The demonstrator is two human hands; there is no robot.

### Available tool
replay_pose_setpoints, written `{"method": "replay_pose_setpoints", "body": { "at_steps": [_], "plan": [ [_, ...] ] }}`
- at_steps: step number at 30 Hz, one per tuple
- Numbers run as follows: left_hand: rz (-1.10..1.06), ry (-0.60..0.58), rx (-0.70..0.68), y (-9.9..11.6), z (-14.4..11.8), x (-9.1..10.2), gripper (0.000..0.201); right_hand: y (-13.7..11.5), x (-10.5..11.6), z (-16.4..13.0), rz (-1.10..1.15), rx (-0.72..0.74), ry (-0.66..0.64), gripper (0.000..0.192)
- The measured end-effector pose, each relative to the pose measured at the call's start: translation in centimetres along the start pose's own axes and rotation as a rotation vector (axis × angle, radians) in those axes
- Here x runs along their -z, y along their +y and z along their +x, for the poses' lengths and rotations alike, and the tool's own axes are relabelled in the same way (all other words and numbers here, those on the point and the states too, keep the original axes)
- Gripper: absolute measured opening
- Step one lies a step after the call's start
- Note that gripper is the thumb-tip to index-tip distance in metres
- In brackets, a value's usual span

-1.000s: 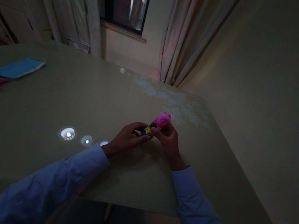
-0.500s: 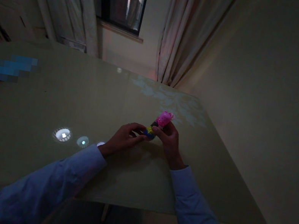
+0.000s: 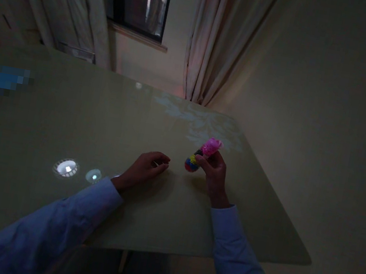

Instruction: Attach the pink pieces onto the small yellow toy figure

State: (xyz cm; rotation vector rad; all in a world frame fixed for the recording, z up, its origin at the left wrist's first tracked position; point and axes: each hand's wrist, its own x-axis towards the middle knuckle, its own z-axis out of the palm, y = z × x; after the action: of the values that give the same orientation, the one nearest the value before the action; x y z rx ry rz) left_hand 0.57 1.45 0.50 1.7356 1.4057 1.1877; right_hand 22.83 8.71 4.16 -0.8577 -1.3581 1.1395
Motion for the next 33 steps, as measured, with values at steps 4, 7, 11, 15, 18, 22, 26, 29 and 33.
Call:
{"method": "replay_pose_setpoints", "body": {
  "at_steps": [4, 7, 11, 15, 18, 22, 26, 29, 33],
  "plan": [
    [0.036, -0.013, -0.011, -0.6, 0.0, -0.1, 0.039, 0.5, 1.9, 0.1, -0.048, 0.017, 0.041, 0.037],
    [0.040, -0.033, -0.005, -1.2, 0.1, -0.2, 0.039, 0.9, 3.4, 0.3, -0.095, 0.030, 0.072, 0.038],
    [0.056, -0.064, 0.006, -1.6, 0.2, -0.1, 0.039, 1.2, 5.2, 0.6, -0.134, 0.031, 0.112, 0.039],
    [0.090, -0.077, 0.006, -1.6, 0.2, -0.1, 0.042, 1.3, 6.7, 0.8, -0.160, 0.015, 0.135, 0.041],
    [0.082, -0.074, 0.013, -1.5, 0.2, -0.1, 0.041, 1.4, 7.6, 0.9, -0.193, 0.016, 0.162, 0.042],
    [0.081, -0.080, 0.026, -1.5, 0.1, -0.1, 0.042, 1.5, 8.5, 1.0, -0.216, 0.019, 0.183, 0.043],
    [0.094, -0.085, 0.015, -1.6, 0.2, 0.0, 0.041, 1.7, 9.1, 1.2, -0.234, 0.013, 0.201, 0.045],
    [0.090, -0.092, 0.012, -1.7, 0.2, 0.1, 0.042, 1.8, 9.4, 1.3, -0.247, 0.006, 0.219, 0.046],
    [0.103, -0.101, 0.030, -2.2, 0.2, 0.0, 0.046, 1.9, 9.9, 1.2, -0.261, 0.000, 0.247, 0.047]
  ]
}}
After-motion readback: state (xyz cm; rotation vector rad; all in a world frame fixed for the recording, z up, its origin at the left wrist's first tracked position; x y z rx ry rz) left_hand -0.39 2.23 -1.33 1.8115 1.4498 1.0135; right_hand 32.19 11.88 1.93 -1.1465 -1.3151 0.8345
